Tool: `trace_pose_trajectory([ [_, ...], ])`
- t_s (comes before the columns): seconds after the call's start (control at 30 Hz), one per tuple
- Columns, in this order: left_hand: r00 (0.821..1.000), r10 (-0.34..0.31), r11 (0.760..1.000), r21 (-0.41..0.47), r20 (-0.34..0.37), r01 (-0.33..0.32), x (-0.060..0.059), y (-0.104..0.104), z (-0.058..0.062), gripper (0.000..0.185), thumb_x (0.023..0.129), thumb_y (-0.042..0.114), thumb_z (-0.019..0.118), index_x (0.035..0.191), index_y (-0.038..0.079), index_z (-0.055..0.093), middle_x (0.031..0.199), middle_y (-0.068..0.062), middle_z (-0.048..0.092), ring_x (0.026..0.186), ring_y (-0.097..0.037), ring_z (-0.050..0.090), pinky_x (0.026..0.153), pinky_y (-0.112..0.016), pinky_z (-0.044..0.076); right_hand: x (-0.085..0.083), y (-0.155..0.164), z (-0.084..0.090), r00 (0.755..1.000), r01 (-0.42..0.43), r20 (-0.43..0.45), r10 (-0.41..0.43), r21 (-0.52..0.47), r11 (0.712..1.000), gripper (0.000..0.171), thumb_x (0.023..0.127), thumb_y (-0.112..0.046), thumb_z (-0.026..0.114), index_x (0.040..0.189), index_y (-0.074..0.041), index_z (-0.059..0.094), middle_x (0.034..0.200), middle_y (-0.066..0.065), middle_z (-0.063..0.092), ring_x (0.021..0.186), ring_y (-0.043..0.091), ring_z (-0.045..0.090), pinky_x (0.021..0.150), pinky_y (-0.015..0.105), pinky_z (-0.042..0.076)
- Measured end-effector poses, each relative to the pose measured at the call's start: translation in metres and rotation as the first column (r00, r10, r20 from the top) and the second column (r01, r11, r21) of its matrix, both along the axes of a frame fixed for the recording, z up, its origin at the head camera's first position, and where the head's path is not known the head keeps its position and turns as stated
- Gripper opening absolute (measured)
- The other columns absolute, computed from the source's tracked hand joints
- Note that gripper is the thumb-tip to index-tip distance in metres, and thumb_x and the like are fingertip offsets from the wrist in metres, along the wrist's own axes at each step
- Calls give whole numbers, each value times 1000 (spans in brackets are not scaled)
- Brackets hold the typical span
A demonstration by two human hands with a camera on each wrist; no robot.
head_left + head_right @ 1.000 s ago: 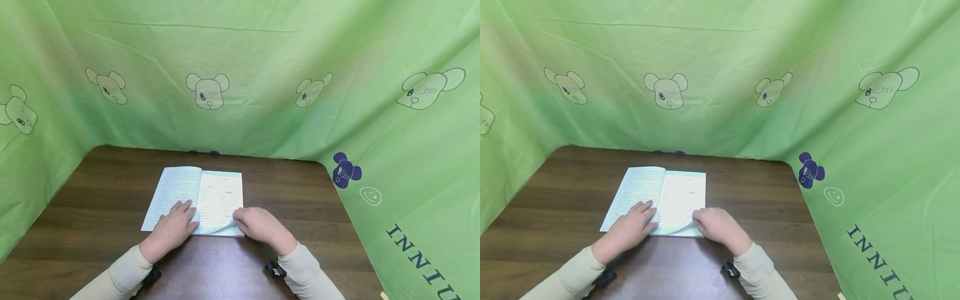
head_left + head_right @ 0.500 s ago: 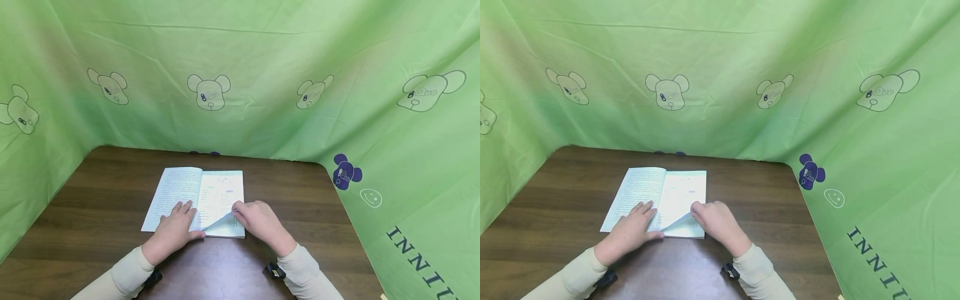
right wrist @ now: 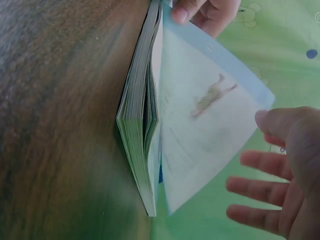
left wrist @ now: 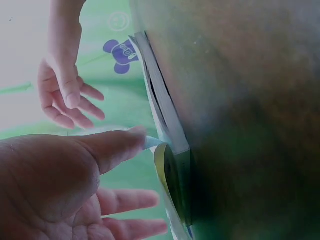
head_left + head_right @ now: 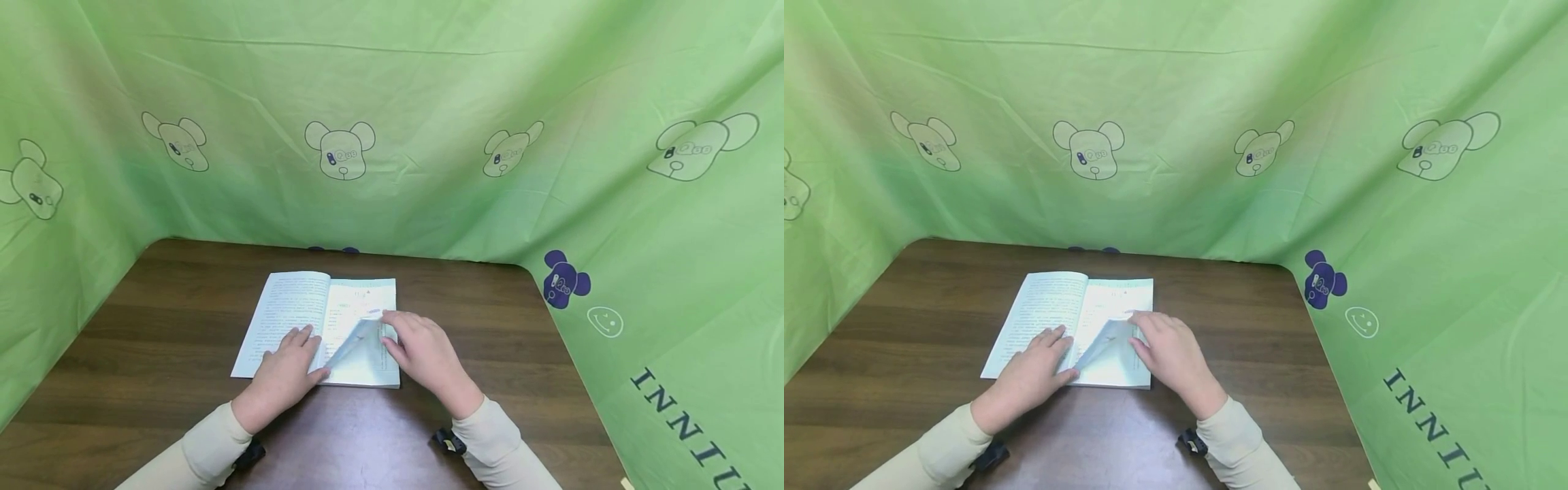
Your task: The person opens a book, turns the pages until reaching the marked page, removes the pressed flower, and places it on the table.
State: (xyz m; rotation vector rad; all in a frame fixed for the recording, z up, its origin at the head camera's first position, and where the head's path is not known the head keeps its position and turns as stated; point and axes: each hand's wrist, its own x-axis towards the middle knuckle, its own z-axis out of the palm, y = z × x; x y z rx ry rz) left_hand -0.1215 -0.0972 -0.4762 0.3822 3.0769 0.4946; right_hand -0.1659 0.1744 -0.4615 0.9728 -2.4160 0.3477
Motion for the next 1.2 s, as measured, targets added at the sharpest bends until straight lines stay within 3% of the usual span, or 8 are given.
trace_pose_trajectory([
  [0.13, 994, 24, 998, 62, -110, -17, -1, -2, 1, 77, 90, 37, 80, 148, -1, 47, 152, -28, 46, 136, -47, 48, 81, -64, 56, -1, 1, 0, 998, 40, 46, -40, -8, 999, 40, 92, -26, 77, 126, -11, 64, 124, 5, 73, 116, 23, 69, 99, 41, 54],
  [0.27, 977, 63, 993, 115, -202, -40, -3, -4, 0, 105, 86, 31, 85, 160, -2, 19, 158, -32, 33, 137, -51, 44, 73, -57, 59, 0, 2, -1, 988, 19, 152, -27, 49, 999, 42, 93, -31, 76, 128, -11, 65, 129, 8, 70, 122, 27, 66, 104, 45, 51],
  [0.33, 968, 87, 990, 130, -234, -57, -4, -4, 0, 116, 83, 29, 87, 163, 0, 9, 161, -33, 25, 139, -53, 40, 73, -58, 58, 2, 2, -2, 976, -11, 216, -12, 107, 994, 47, 93, -35, 76, 130, -11, 65, 134, 10, 67, 127, 29, 62, 107, 49, 48],
  [0.43, 956, 114, 990, 114, -269, -86, -6, -4, 0, 125, 78, 28, 91, 164, 4, 4, 164, -33, 15, 144, -55, 30, 86, -68, 51, 4, 3, -4, 949, -70, 316, 2, 205, 976, 56, 91, -43, 76, 135, -10, 64, 144, 12, 61, 134, 33, 56, 112, 55, 42],
  [0.6, 947, 90, 996, 22, -310, -87, -6, -5, -1, 125, 74, 27, 93, 163, 4, 9, 166, -31, 9, 151, -54, 17, 103, -82, 29, 8, 4, -6, 889, -138, 458, -17, 303, 943, 66, 89, -50, 76, 140, -12, 61, 153, 11, 53, 142, 33, 49, 117, 59, 34],
  [0.73, 947, 45, 999, 0, -319, -48, -6, -6, -1, 120, 73, 22, 93, 163, 5, 15, 165, -31, 15, 150, -54, 19, 104, -83, 25, 9, 5, -7, 860, -154, 510, -29, 313, 937, 67, 86, -52, 77, 138, -13, 64, 154, 10, 52, 144, 29, 48, 118, 59, 31],
  [1.03, 964, -50, 998, -56, -260, 36, -7, -6, -3, 89, 79, 10, 87, 155, 8, 41, 163, -28, 26, 149, -53, 23, 106, -82, 22, 8, 4, -10, 859, -153, 511, -41, 332, 931, 61, 86, -47, 80, 135, -14, 66, 154, 9, 52, 143, 29, 49, 118, 59, 32],
  [1.2, 966, -105, 994, -58, -238, 94, -6, -6, -4, 77, 84, -7, 73, 153, 10, 45, 164, -22, 31, 149, -51, 26, 106, -82, 24, 8, 4, -10, 858, -154, 511, -41, 334, 930, 59, 86, -45, 80, 135, -15, 66, 154, 9, 53, 143, 29, 49, 117, 59, 33],
])
